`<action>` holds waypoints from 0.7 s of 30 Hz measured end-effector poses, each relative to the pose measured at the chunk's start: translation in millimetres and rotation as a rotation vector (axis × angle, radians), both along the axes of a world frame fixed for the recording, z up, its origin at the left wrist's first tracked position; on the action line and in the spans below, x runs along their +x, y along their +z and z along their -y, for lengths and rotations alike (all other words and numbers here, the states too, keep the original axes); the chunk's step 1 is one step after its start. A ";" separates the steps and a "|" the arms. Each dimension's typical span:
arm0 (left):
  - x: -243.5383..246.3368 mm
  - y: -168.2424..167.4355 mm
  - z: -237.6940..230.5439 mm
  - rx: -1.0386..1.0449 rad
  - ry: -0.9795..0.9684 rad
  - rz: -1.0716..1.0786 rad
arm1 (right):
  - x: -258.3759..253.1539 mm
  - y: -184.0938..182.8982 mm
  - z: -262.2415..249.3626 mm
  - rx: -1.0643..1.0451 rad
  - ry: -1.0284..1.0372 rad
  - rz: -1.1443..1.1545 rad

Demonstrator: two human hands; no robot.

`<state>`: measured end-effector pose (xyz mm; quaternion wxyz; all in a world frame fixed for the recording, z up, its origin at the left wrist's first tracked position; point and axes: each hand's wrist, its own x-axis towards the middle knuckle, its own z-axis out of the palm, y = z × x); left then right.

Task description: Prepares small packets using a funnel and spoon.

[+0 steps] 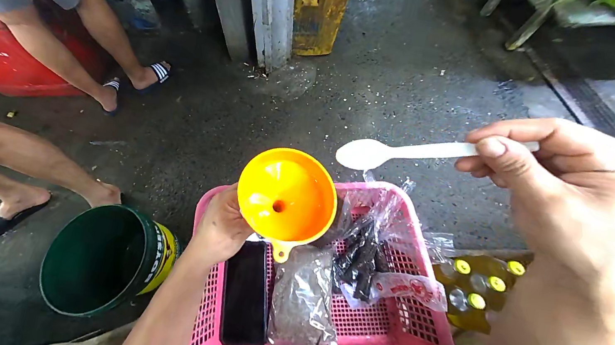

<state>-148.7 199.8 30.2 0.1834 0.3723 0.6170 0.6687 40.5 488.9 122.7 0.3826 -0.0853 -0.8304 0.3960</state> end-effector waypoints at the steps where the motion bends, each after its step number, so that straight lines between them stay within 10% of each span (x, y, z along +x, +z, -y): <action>1: 0.3 3.8 0.8 0.013 0.007 0.017 | 0.9 -5.0 -3.3 -0.011 -0.041 0.020; 13: -25.3 60.9 1.4 0.100 -0.014 -0.096 | -35.0 -70.9 10.4 0.252 0.071 0.454; 21: -20.9 66.8 -10.4 0.120 -0.082 -0.087 | -43.3 -20.4 37.4 0.112 0.186 -0.210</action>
